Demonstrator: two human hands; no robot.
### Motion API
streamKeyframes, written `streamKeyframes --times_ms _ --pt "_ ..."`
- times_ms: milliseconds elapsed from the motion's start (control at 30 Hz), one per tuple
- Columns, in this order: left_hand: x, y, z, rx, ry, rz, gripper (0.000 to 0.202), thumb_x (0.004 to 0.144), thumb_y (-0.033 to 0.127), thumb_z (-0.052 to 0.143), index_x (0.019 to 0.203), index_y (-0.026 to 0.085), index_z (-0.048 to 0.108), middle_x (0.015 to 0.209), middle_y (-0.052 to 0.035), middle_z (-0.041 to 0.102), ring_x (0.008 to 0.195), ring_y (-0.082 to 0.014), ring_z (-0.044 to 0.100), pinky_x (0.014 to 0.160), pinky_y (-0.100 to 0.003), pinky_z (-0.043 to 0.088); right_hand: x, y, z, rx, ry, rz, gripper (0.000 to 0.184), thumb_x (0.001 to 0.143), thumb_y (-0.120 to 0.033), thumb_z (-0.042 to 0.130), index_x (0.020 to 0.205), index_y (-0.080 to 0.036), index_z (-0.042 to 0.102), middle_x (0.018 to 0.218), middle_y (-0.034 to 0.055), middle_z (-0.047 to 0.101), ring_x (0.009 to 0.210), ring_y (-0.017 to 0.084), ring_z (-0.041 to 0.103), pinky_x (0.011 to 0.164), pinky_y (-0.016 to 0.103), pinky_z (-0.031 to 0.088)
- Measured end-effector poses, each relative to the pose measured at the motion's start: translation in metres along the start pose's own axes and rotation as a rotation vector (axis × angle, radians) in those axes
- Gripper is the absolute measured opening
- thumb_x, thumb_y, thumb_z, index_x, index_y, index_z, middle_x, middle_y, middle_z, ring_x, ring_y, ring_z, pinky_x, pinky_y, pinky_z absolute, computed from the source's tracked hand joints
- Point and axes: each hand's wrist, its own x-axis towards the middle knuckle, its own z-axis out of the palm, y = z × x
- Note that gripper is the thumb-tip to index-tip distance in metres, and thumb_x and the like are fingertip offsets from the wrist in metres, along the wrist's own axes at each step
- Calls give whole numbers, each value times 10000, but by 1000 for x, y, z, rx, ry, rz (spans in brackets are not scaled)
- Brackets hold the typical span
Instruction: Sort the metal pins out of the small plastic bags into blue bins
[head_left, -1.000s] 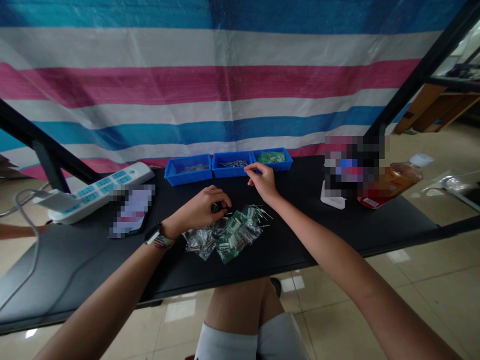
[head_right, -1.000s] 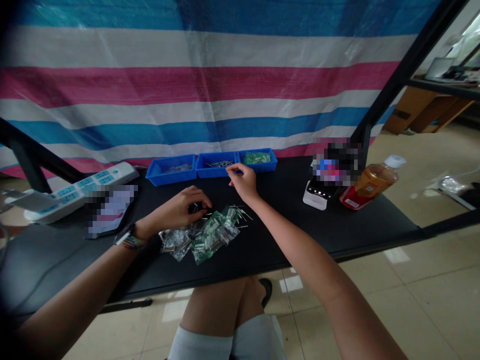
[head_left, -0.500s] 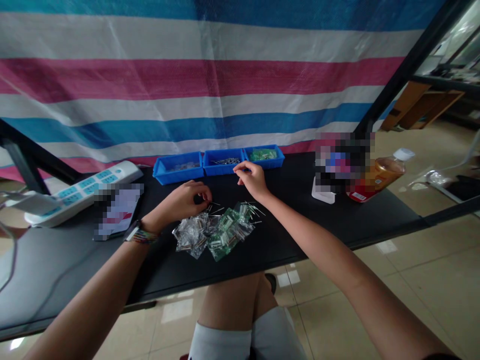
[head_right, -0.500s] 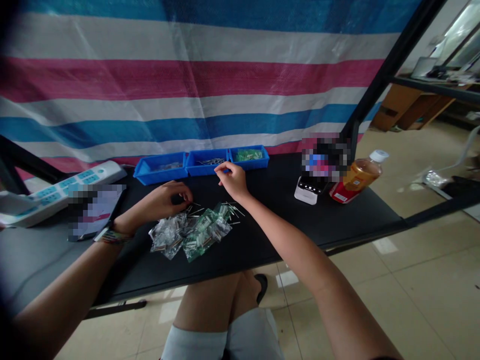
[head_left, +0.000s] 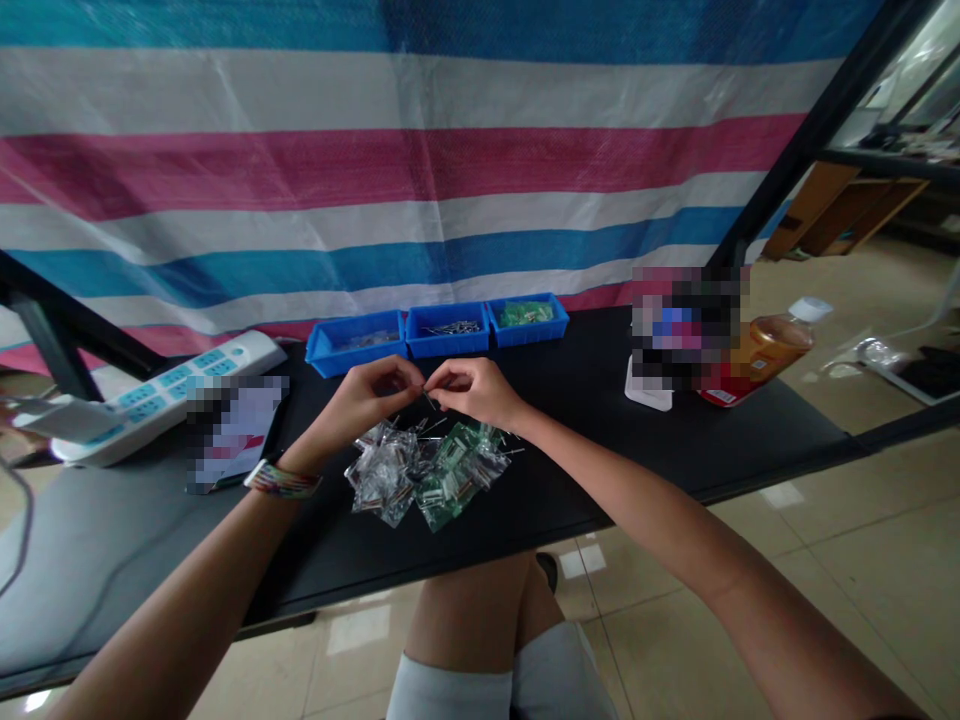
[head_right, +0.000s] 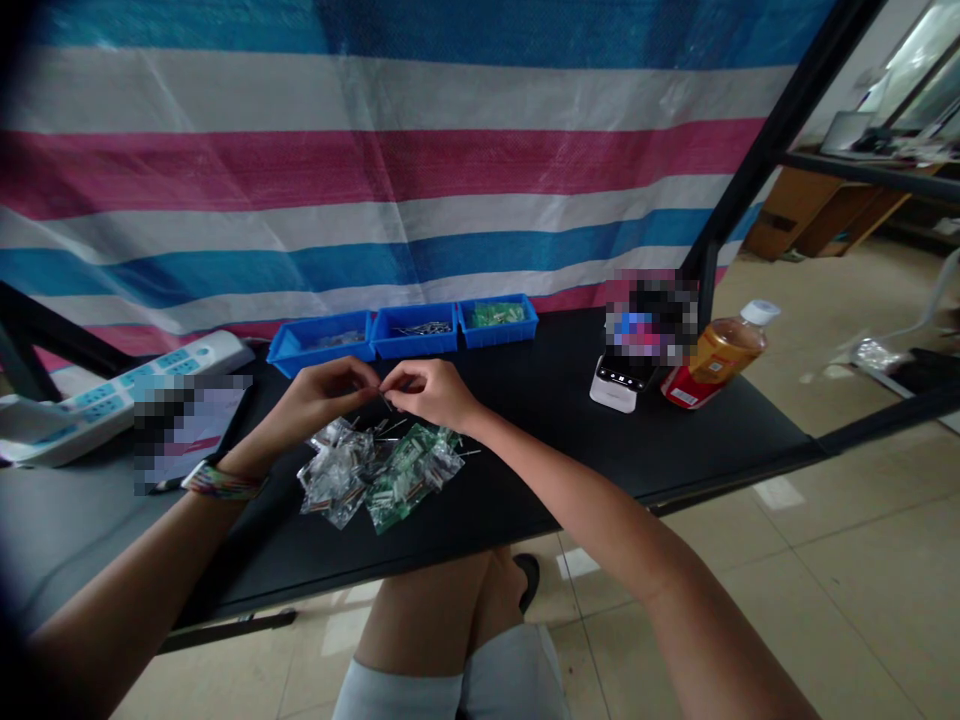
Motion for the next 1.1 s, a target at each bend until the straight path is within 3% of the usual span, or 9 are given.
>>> streamKeyframes --times_ms 300,433,600,767,967,1100 --pt "0 -8 5 -330 119 -91 373 777 444 921 946 195 701 840 -30 732 769 -194 712 735 -295 566 -4 -11 0 -10 48 -72 100 864 -244 775 929 -168 777 890 37 788 798 160 733 750 283 580" --pt "0 -8 6 -273 86 -81 392 771 442 936 997 190 739 848 -34 741 756 -184 704 716 -281 562 -6 -13 0 35 55 -54 162 864 -252 759 1000 -164 761 899 26 760 732 138 699 682 264 576" --pt "-1 2 11 -205 81 -110 457 737 558 947 944 184 788 939 -84 799 860 -228 741 792 -312 593 -7 -12 -1 -11 35 -97 153 856 -221 727 991 -160 765 920 34 759 752 134 693 662 243 555" --pt "0 2 10 -185 124 -155 514 700 589 958 986 190 807 878 -78 807 772 -215 730 684 -290 570 -9 -15 -2 -59 56 -100 117 867 -271 746 941 -181 741 917 39 748 803 159 706 660 246 548" --pt "-1 -1 7 -122 129 -108 426 823 588 857 973 194 803 825 -75 782 727 -205 710 633 -283 555 -9 -15 -6 -79 93 -96 136 902 -328 724 900 -196 691 858 22 714 743 146 664 638 248 539" --pt "-2 0 6 -124 130 -91 388 800 532 878 955 189 783 804 -61 755 723 -197 701 634 -277 549 -7 -13 -10 -56 157 -112 203 921 -394 711 871 -202 668 831 7 692 651 125 643 579 240 512"
